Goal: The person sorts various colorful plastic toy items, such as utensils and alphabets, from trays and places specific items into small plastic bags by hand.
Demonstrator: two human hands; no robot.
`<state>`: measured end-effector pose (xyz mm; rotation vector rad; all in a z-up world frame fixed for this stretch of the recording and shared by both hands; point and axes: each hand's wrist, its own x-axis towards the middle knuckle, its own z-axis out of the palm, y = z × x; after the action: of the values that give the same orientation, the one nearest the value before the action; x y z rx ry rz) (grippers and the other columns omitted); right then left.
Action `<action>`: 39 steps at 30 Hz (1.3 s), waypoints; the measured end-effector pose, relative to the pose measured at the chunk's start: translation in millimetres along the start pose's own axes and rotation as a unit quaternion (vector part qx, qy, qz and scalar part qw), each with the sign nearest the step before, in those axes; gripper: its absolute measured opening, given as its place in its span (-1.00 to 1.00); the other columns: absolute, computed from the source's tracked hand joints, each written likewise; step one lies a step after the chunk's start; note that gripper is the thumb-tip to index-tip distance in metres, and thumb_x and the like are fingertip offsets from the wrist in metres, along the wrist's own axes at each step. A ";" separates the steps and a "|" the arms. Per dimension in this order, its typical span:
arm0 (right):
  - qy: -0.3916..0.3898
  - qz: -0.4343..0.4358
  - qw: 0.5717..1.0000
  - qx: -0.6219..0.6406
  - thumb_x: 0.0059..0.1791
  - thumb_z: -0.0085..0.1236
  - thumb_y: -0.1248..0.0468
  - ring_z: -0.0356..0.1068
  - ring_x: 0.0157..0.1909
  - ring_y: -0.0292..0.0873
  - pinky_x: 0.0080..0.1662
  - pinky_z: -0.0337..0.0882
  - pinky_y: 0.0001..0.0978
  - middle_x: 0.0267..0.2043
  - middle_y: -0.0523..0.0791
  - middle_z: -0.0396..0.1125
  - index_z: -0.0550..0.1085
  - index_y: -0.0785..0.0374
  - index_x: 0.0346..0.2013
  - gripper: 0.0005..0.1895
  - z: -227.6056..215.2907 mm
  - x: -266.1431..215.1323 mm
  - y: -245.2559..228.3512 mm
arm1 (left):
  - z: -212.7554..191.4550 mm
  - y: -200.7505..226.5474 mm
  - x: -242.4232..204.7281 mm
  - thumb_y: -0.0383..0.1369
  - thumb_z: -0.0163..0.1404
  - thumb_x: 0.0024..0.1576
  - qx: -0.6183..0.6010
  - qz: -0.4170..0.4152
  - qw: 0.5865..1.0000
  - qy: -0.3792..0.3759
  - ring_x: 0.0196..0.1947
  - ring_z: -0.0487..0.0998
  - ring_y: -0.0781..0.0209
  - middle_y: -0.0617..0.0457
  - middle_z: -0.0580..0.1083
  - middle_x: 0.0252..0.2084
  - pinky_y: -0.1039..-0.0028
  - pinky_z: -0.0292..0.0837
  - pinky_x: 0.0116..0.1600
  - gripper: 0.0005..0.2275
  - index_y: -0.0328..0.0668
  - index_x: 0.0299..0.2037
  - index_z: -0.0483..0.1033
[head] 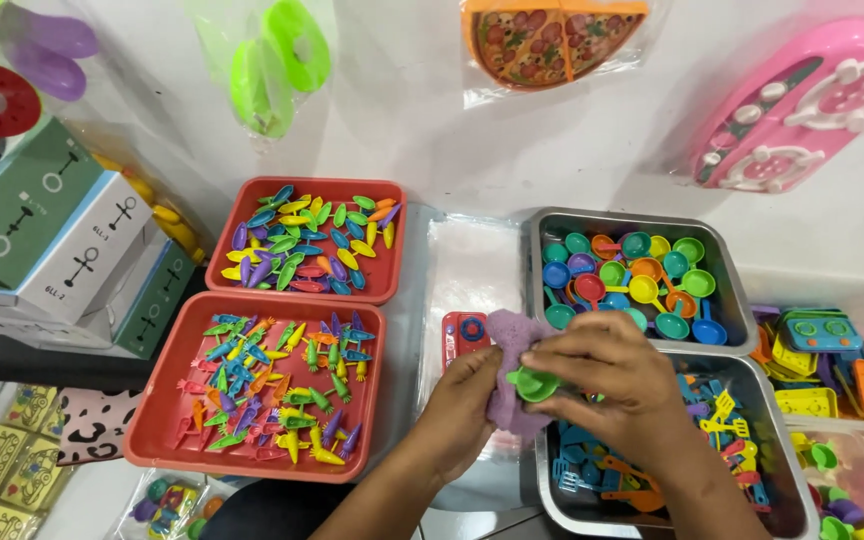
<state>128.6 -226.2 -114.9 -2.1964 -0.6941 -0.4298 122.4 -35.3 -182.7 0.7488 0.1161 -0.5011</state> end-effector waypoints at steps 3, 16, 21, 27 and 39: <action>-0.015 0.004 1.000 0.011 -0.45 0.54 0.19 0.32 -0.04 -0.19 0.01 0.35 -0.32 -0.18 -0.27 0.49 0.68 0.06 -0.20 -0.48 4.5 2.8 -6.2 | 4.5 -4.3 0.0 -0.26 -0.21 0.35 0.076 0.009 0.996 0.055 -0.10 0.49 0.30 -0.09 0.51 -0.03 0.52 0.46 0.00 -0.65 -0.39 0.15 0.45; 0.077 0.133 0.988 0.003 -0.51 0.58 0.32 0.41 -0.12 -0.20 -0.10 0.48 -0.40 -0.16 -0.11 0.41 0.58 0.25 -0.30 -0.48 8.7 2.8 -8.3 | 2.6 -2.1 1.6 -0.46 -0.03 0.30 0.173 0.157 0.972 -0.024 -0.40 0.42 0.48 0.05 0.54 -0.34 0.65 0.35 -0.28 -0.84 -0.44 -0.16 0.60; 0.024 0.046 0.998 -0.023 -0.58 0.61 0.22 0.39 -0.17 -0.21 -0.10 0.39 -0.38 -0.25 -0.19 0.46 0.59 0.18 -0.31 -0.42 4.3 1.8 2.8 | 7.9 5.9 -1.9 -0.39 -0.07 0.27 0.130 0.037 0.991 -0.015 -0.06 0.49 0.29 -0.04 0.50 -0.03 0.46 0.47 0.05 -0.75 -0.27 0.12 0.46; -0.027 0.011 1.000 0.007 -0.51 0.61 0.03 0.38 -0.17 -0.22 -0.07 0.37 -0.37 -0.22 -0.20 0.46 0.59 0.16 -0.28 -0.39 18.7 -0.4 -6.0 | -11.7 -29.2 12.7 -0.30 -0.27 0.31 0.255 0.073 0.959 0.102 0.07 0.45 0.25 -0.08 0.41 0.13 0.50 0.39 0.10 -0.62 -0.34 0.25 0.35; 0.066 0.104 0.992 -0.006 -0.52 0.56 0.34 0.38 -0.04 -0.20 -0.08 0.57 -0.43 -0.11 -0.14 0.39 0.57 0.19 -0.30 -0.48 9.7 0.9 -7.2 | 14.1 6.5 -5.6 -0.36 -0.06 0.31 0.170 0.139 0.975 -0.044 -0.31 0.43 0.43 0.05 0.52 -0.23 0.57 0.38 -0.20 -0.77 -0.33 0.03 0.55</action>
<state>125.8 -214.6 -116.5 -2.2007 -0.3876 -0.4666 119.4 -38.6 -166.8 1.0581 -0.1611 -0.2866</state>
